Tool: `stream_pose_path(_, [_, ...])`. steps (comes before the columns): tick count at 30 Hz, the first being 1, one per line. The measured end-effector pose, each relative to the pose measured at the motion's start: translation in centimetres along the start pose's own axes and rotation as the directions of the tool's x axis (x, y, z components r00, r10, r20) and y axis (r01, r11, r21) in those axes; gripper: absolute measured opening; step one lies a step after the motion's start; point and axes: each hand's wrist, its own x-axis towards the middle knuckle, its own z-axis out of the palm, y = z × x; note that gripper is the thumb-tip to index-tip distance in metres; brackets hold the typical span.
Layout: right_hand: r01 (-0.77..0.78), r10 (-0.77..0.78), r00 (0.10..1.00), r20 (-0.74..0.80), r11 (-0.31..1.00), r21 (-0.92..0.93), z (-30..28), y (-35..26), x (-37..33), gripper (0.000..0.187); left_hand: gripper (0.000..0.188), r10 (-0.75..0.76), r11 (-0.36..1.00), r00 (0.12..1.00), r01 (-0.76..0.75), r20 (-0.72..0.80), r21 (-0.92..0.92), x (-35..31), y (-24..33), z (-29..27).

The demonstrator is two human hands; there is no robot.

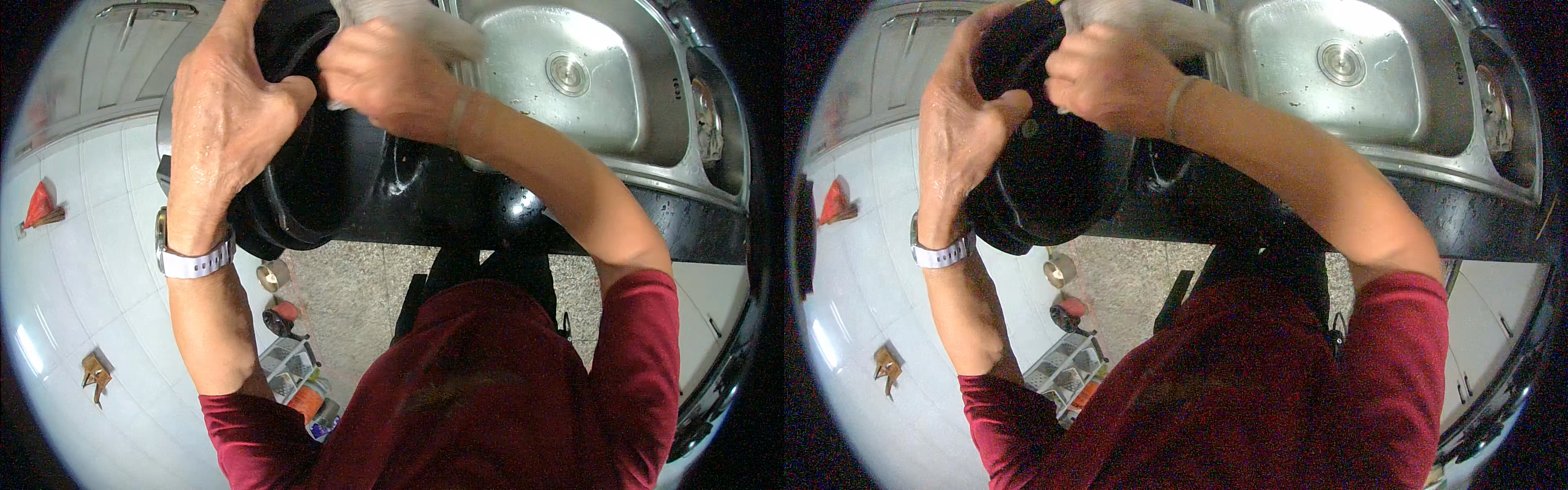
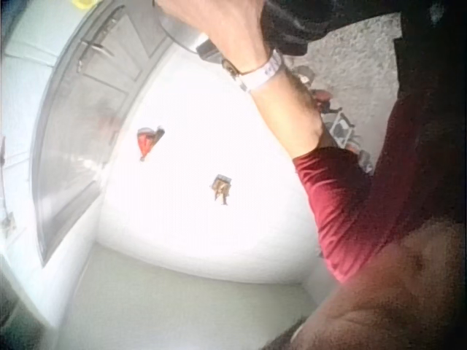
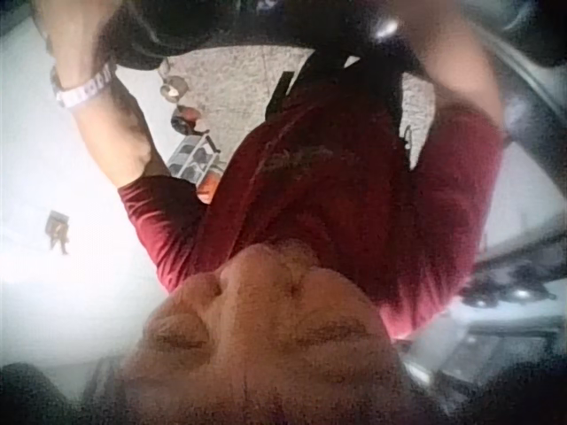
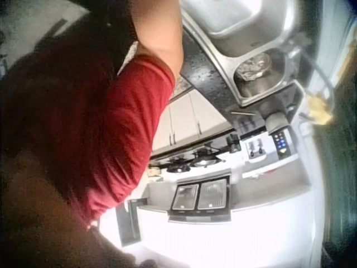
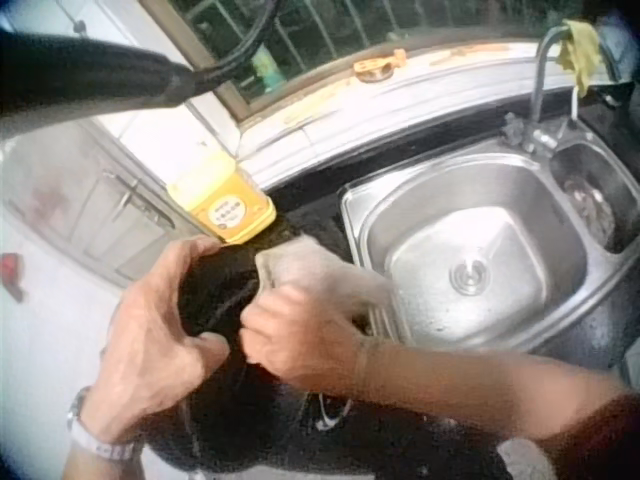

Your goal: The person washes a detachable pot in a sink, then wipes the interior and exterior of a multi-cooker and the surrounding countertop using a cloth.

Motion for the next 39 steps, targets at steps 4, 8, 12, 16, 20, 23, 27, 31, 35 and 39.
stream_pose_path(4, [-0.049, 0.03, 0.961, 0.276, 0.997, 0.064, 6.4, -0.9, -6.4, 0.012, 0.062, 0.054, 0.993, 0.996, -0.06, -0.064, -0.099, -0.3, -1.3, 2.3])
stream_pose_path(8, [-0.467, 0.31, 0.842, 0.441, 0.828, 0.309, 6.2, -8.7, -7.1, 0.01, 0.064, 0.015, 0.999, 0.998, -0.012, 0.056, -0.053, -0.1, -4.3, 0.9])
stream_pose_path(12, [-0.635, 0.317, 0.742, 0.59, 0.612, 0.471, 4.1, -10.1, -5.7, 0.004, 0.065, 0.025, 0.985, 0.997, -0.012, 0.074, -0.172, 0.1, -5.2, 0.5])
stream_pose_path(16, [-0.533, 0.465, 0.64, 0.611, 0.842, -0.083, -0.6, -1.3, -2.7, 0.011, 0.066, 0.029, 0.987, 0.998, -0.019, 0.063, -0.157, 0.2, -5.0, 0.4])
stream_pose_path(20, [-0.112, 0.121, 0.992, -0.036, 0.977, 0.184, 1.0, 0.6, -0.7, 0.019, 0.068, 0.013, 0.973, 0.996, 0.007, 0.086, -0.23, 0.2, -5.3, 0.6])
stream_pose_path(23, [-0.146, 0.138, 0.974, 0.179, 0.989, 0.033, 3.0, 0.4, -3.4, 0.019, 0.067, 0.016, 0.98, 0.995, 0.004, 0.098, -0.197, 0.8, -5.5, 0.7])
stream_pose_path(27, [-0.348, 0.297, 0.915, 0.273, 0.923, 0.164, 3.6, -4.8, -7.2, 0.012, 0.062, -0.065, 0.941, 0.996, 0.081, 0.06, -0.329, 1.4, -4.3, 0.3])
stream_pose_path(31, [-0.466, 0.289, 0.771, 0.567, 0.863, 0.193, -3.2, -2.3, -1.3, 0.015, 0.062, -0.048, 0.997, 0.998, 0.05, 0.04, -0.059, 0.4, -2.0, -0.7])
stream_pose_path(35, [-0.778, 0.693, 0.373, 0.617, 0.595, -0.199, -2.2, 3.8, -1.8, 0.011, 0.061, -0.111, 0.993, 0.993, 0.109, 0.048, 0.046, 0.2, 0.0, -1.1])
stream_pose_path(39, [-0.504, 0.502, 0.864, 0.035, 0.861, 0.067, 1.0, 4.4, -1.3, 0.014, 0.061, 0.003, 0.997, 1.0, -0.002, 0.023, -0.072, 0.4, -3.2, -0.4])
